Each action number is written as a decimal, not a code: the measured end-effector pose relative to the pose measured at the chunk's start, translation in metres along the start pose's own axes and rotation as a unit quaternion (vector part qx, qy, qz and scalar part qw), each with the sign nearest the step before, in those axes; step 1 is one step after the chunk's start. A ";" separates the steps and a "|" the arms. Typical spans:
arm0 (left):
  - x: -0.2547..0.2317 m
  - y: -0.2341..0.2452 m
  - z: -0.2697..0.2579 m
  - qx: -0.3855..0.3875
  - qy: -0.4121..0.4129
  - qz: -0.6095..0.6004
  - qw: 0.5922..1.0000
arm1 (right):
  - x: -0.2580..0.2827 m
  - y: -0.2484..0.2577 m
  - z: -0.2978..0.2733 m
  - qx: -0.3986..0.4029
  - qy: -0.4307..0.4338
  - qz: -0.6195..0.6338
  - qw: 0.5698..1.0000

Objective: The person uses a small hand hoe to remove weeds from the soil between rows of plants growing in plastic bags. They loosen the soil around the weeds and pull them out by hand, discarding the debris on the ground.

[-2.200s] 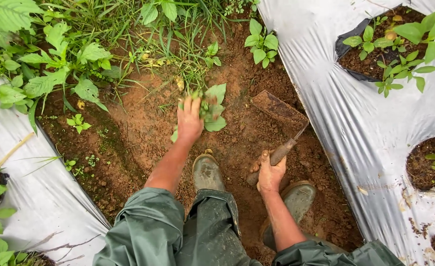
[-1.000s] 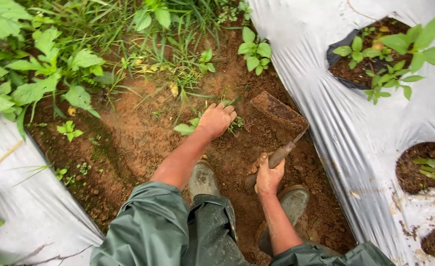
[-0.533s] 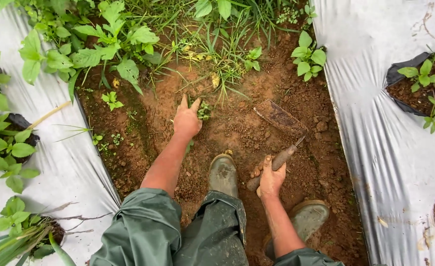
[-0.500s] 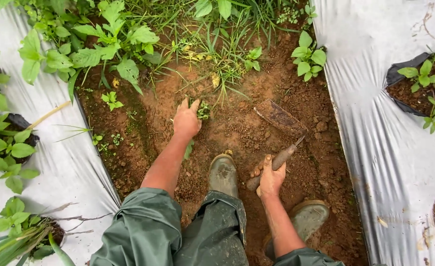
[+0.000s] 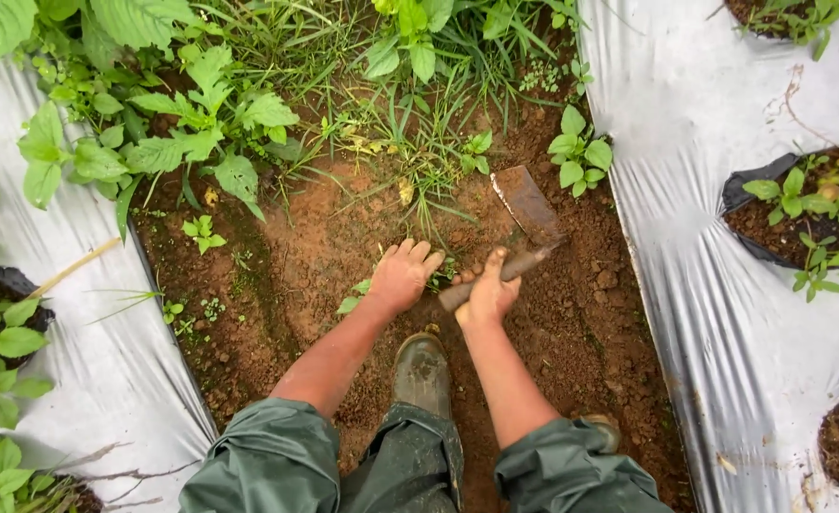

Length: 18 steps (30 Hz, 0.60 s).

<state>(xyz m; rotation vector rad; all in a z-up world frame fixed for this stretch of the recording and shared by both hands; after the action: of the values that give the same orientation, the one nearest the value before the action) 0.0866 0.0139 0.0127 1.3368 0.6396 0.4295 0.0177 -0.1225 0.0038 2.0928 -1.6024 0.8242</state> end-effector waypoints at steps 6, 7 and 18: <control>0.037 -0.018 -0.005 0.047 0.066 0.018 0.997 | 0.004 -0.069 0.025 0.029 0.026 0.003 0.999; 0.042 -0.022 -0.008 0.048 0.068 0.017 0.996 | 0.010 -0.074 0.025 0.028 0.025 0.001 0.999; 0.058 -0.050 -0.021 0.051 0.101 0.023 0.993 | 0.052 -0.072 0.011 0.078 0.008 -0.215 0.973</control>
<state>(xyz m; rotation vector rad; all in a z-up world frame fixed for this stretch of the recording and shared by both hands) 0.1134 0.0568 -0.0487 1.4177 0.8083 0.5797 0.0985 -0.1475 0.0331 2.4108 -1.0385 0.8272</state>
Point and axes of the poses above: each hand's wrist, its own z-axis towards the middle knuckle, its own y-axis out of the back of the hand, x = y × z, the point moved 7 cm from there along z, towards the middle knuckle, and after that the axes turned 4 degrees about -x, right-handed, at the moved point
